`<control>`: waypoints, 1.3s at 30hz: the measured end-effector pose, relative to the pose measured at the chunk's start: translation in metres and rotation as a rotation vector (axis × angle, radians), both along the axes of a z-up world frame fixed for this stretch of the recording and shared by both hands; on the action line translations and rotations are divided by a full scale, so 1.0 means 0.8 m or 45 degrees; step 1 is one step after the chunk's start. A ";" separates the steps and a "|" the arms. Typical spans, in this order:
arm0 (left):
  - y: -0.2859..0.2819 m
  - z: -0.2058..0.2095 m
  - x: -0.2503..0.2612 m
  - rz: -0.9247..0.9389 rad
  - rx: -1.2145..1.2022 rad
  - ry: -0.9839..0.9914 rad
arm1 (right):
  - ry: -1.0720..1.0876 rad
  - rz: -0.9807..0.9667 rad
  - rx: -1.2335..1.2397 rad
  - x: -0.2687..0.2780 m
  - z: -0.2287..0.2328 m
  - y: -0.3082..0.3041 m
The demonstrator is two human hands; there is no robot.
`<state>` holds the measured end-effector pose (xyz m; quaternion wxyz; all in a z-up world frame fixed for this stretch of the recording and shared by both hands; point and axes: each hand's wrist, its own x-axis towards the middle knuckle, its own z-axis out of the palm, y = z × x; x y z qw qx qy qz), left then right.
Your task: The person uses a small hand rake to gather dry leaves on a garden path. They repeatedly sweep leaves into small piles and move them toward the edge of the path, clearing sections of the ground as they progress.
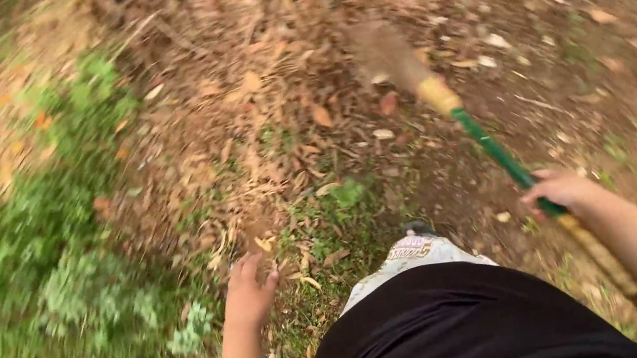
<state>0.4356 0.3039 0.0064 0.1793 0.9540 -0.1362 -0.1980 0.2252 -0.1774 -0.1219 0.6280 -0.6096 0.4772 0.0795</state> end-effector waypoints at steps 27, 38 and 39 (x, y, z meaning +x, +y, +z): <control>-0.322 0.012 -0.093 -0.585 0.163 0.255 | 0.010 -0.331 0.424 -0.291 -0.115 -0.049; -0.430 0.014 -0.187 -0.569 0.159 0.359 | 0.178 -1.391 0.301 -0.452 -0.055 -0.170; -0.431 0.008 -0.196 -0.570 0.158 0.360 | 0.178 -1.392 0.299 -0.440 -0.052 -0.166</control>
